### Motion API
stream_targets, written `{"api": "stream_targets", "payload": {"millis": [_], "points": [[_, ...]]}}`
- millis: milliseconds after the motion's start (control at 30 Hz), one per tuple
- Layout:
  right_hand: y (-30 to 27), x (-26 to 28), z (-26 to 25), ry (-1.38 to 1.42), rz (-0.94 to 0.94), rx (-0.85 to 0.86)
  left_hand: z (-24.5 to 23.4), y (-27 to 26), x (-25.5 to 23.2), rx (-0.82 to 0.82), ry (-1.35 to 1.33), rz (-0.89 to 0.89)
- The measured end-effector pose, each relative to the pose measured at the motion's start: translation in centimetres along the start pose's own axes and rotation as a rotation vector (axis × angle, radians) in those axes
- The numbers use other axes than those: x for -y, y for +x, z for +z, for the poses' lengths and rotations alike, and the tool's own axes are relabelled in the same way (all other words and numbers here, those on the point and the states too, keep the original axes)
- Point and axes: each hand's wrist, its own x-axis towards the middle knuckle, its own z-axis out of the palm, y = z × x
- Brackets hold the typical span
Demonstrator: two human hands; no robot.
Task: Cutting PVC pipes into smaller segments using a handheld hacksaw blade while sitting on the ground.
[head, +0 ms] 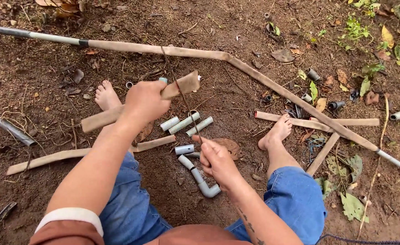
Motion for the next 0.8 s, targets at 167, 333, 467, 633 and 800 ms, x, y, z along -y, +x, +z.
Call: {"api": "stream_targets", "payload": {"millis": [167,333,467,633,800], "points": [[0.6,0.9,0.0,0.02,-0.043,-0.026,1.7,-1.5,-3.0,0.131,0.056,0.111],[-0.3,1.4,0.5,-0.016,-0.001,0.008,0.1,-0.7,-1.3,0.047,-0.162,-0.041],[0.7,1.3,0.0,-0.013,-0.027,-0.03,3.0,-1.5,-2.9,0.129,0.054,0.066],[0.1,1.2,0.3,-0.008,-0.023,-0.024,2.3,-0.2,-0.9,0.096,-0.015,0.046],[0.3,0.7,0.1,-0.035,-0.038,-0.021,2.0,-1.5,-1.7,0.091,0.078,0.093]]}}
